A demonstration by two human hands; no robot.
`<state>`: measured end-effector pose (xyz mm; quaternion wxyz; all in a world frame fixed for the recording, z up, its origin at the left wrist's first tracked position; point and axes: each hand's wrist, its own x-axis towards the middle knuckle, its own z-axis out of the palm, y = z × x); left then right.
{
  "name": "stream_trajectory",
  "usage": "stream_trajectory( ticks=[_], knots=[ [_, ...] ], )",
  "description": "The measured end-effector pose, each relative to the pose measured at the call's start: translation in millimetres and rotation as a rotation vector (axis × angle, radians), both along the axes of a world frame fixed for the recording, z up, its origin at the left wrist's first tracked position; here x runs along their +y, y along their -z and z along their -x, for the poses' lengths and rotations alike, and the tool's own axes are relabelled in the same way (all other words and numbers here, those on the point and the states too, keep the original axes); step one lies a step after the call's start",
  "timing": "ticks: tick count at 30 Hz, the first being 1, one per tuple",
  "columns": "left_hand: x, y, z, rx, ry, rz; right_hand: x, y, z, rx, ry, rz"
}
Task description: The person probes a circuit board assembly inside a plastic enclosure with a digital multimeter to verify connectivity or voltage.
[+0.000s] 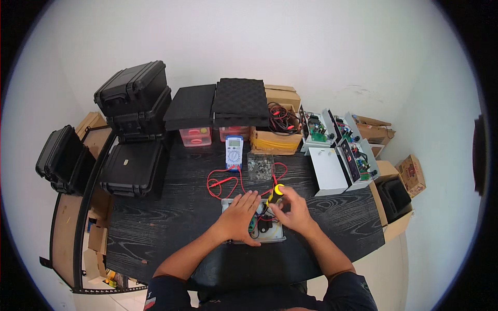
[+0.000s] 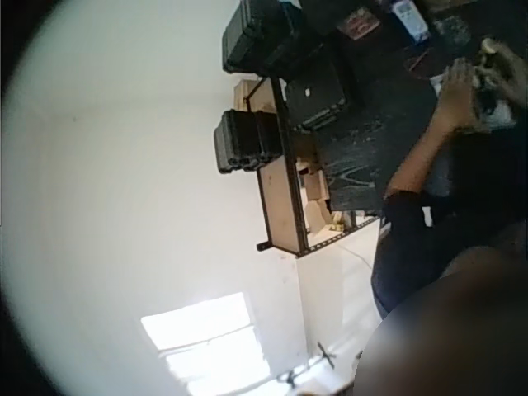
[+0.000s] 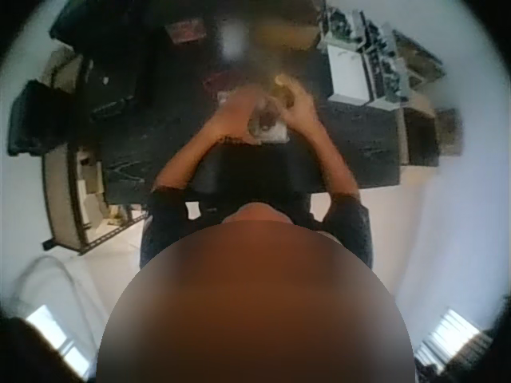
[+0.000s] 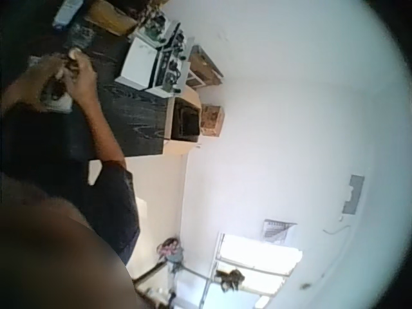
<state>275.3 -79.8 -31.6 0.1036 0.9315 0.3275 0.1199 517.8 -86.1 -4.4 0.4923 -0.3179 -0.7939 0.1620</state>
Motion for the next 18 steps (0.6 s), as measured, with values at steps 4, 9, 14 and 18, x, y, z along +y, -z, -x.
stream_trajectory(
  ticks=[4, 9, 14, 18],
  knots=[
    [2, 3, 1, -0.019, 0.002, -0.018, -7, -2, -4, -0.182, 0.163, 0.057],
    [0, 6, 0, 0.001, -0.001, -0.017, -3, 11, -1, 0.024, 0.028, 0.072],
    [1, 3, -1, -0.015, 0.009, 0.015, -4, 15, -2, 0.017, 0.223, 0.018],
    [4, 5, 0, -0.020, 0.005, -0.004, -10, 24, -3, 0.219, 0.136, -0.064]
  ],
)
